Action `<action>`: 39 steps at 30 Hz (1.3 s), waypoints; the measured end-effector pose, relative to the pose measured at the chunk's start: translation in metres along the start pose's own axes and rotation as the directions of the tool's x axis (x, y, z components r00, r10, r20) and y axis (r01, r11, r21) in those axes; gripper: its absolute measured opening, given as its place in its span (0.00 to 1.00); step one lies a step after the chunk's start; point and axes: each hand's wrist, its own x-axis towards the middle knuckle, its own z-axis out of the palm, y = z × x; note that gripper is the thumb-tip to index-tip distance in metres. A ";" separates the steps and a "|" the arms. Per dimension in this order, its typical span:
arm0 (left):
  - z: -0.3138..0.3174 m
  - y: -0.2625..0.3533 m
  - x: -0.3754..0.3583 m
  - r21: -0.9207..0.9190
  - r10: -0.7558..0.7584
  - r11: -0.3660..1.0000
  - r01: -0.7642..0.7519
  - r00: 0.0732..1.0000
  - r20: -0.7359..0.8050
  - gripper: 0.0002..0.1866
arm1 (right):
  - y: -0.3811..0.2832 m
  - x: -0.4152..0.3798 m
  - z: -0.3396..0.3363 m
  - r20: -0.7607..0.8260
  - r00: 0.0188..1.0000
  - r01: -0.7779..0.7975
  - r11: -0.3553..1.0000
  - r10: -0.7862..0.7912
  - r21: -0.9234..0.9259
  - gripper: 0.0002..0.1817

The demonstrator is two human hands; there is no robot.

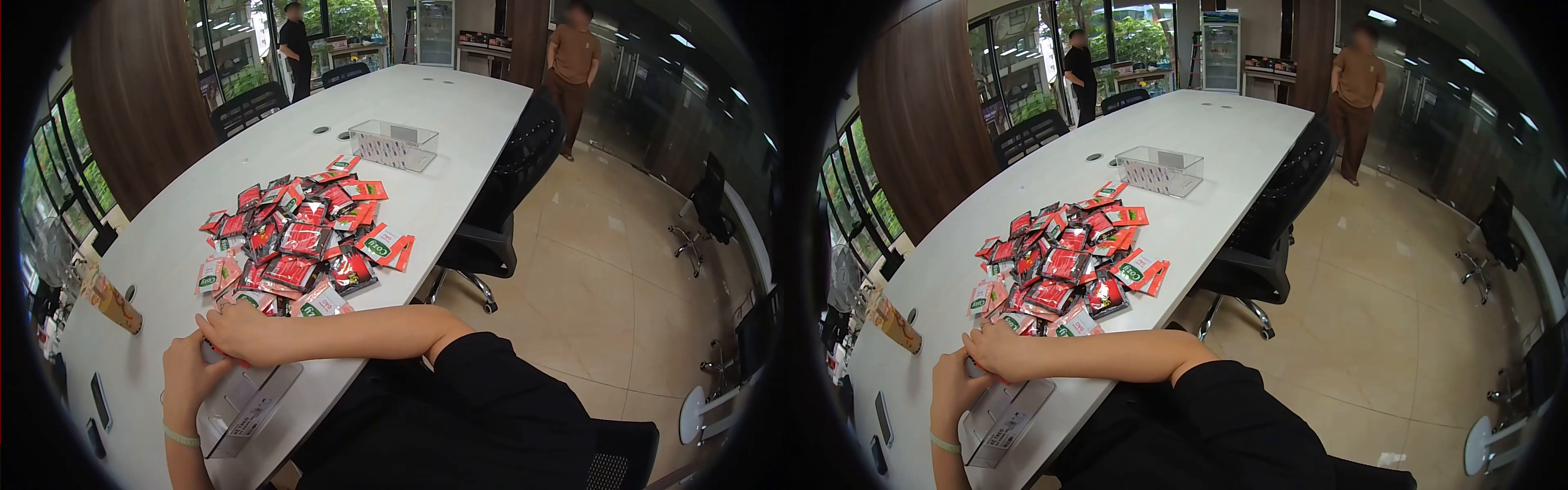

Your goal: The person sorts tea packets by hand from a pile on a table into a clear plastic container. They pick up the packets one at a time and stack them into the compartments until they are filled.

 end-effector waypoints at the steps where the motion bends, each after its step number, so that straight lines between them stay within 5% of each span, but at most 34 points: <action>1: 0.001 -0.002 0.000 0.012 0.010 1.000 -0.009 1.000 -0.020 0.19 | -0.001 0.002 0.001 0.009 1.000 -0.002 1.000 0.002 0.001 0.41; 13: 0.002 -0.005 -0.004 0.053 0.003 0.999 0.001 0.997 -0.074 0.21 | 0.003 0.009 0.003 0.083 0.996 0.033 0.997 -0.038 0.066 0.39; 16: 0.001 -0.005 -0.004 0.027 0.015 1.000 -0.013 0.997 -0.076 0.22 | 0.008 0.010 -0.008 0.147 0.989 0.000 0.985 -0.027 0.175 0.41; 18: -0.002 -0.004 -0.004 0.070 0.010 0.998 -0.006 0.998 -0.063 0.23 | 0.021 0.011 -0.024 0.228 0.969 -0.009 0.907 -0.097 0.421 0.43; 21: -0.002 -0.006 -0.004 0.104 0.010 0.995 -0.004 0.998 -0.057 0.24 | 0.054 0.016 -0.031 0.142 0.988 -0.050 0.759 -0.056 0.649 0.43; 25: -0.004 -0.003 -0.002 0.077 -0.029 0.997 0.030 0.999 -0.021 0.25 | 0.120 0.019 -0.011 -0.008 0.986 -0.148 0.892 0.167 0.427 0.37; 28: -0.003 -0.004 -0.002 0.096 -0.045 0.994 0.046 0.999 -0.016 0.25 | 0.154 0.006 0.026 0.094 0.960 -0.280 0.909 0.264 0.309 0.34; 30: -0.002 -0.005 -0.003 0.105 -0.038 0.994 0.041 0.999 -0.035 0.26 | 0.153 -0.005 0.043 0.086 0.955 -0.280 0.959 0.284 -0.052 0.30; 33: -0.009 0.003 -0.003 0.097 -0.078 0.992 0.076 0.997 0.018 0.26 | 0.155 0.002 0.035 0.246 0.920 -0.335 0.938 0.307 0.083 0.26; 39: -0.009 0.000 -0.004 0.073 -0.094 0.993 0.091 0.995 0.038 0.26 | 0.156 0.003 0.039 0.101 0.968 -0.236 0.971 0.231 0.035 0.19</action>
